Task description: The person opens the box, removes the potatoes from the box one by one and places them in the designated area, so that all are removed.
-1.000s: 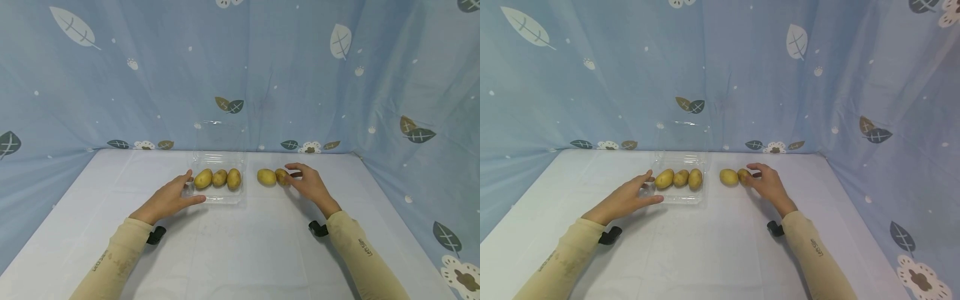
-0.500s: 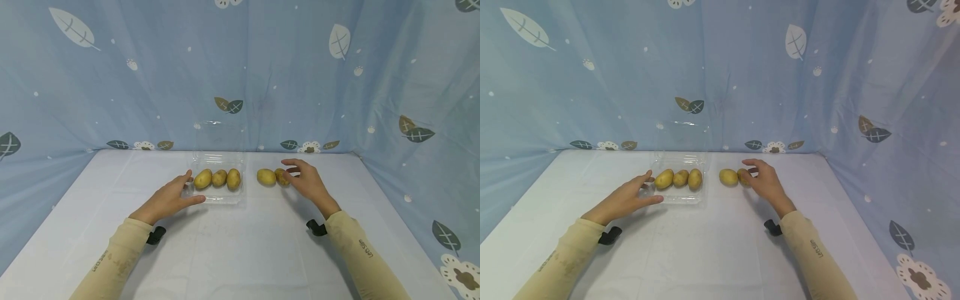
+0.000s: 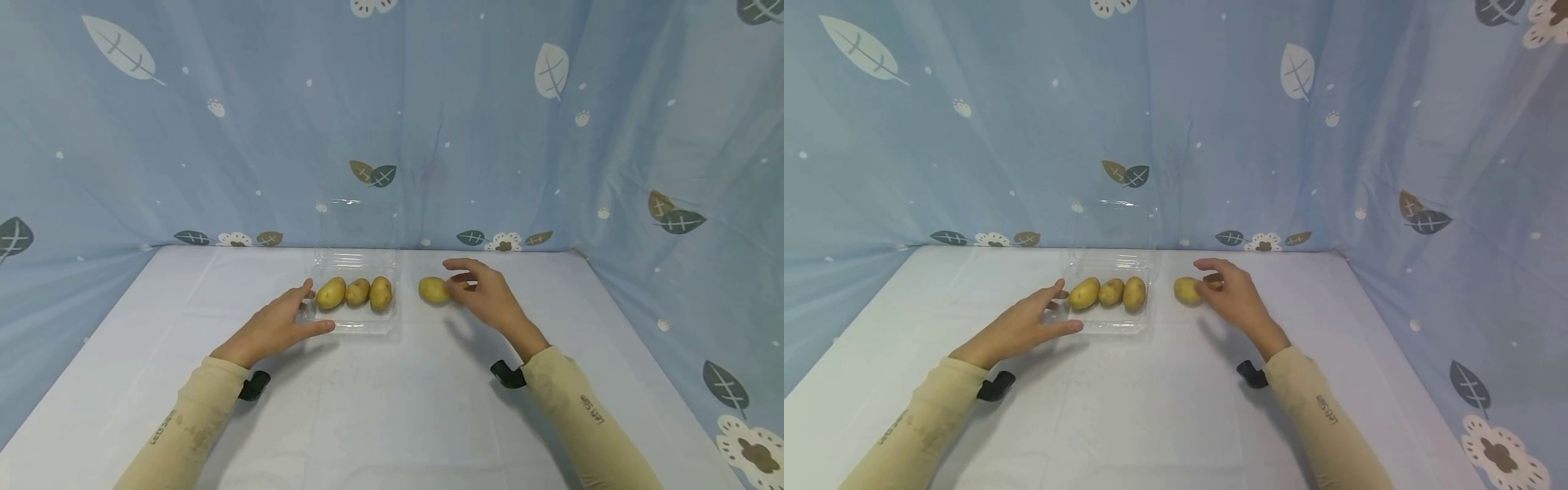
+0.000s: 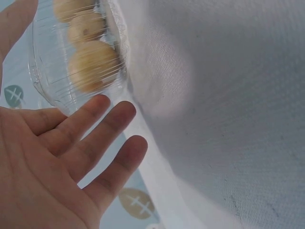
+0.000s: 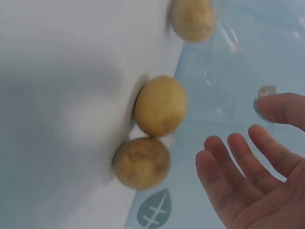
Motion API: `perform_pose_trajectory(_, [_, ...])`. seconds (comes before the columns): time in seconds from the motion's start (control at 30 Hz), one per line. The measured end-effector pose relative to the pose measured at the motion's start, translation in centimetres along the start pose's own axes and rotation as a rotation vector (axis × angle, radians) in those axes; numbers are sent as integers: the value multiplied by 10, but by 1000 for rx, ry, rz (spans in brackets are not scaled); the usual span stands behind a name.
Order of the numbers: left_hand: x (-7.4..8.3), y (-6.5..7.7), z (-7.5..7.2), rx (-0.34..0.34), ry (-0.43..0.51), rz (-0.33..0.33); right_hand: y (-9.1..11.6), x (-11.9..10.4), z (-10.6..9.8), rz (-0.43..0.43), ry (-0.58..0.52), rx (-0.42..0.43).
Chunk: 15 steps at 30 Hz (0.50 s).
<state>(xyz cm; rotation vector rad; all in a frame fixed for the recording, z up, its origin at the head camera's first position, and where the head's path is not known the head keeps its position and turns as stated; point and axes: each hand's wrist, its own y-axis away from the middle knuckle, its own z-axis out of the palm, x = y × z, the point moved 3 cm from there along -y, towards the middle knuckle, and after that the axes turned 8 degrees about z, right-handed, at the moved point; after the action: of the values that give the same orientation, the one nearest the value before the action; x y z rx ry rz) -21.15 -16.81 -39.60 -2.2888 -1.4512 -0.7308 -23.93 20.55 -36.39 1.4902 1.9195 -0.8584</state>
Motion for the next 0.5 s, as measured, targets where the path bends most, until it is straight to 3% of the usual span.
perform_pose_trajectory(0.5, [-1,1,1,12,-6,9,-2,-27,27,-15,-31,-78])
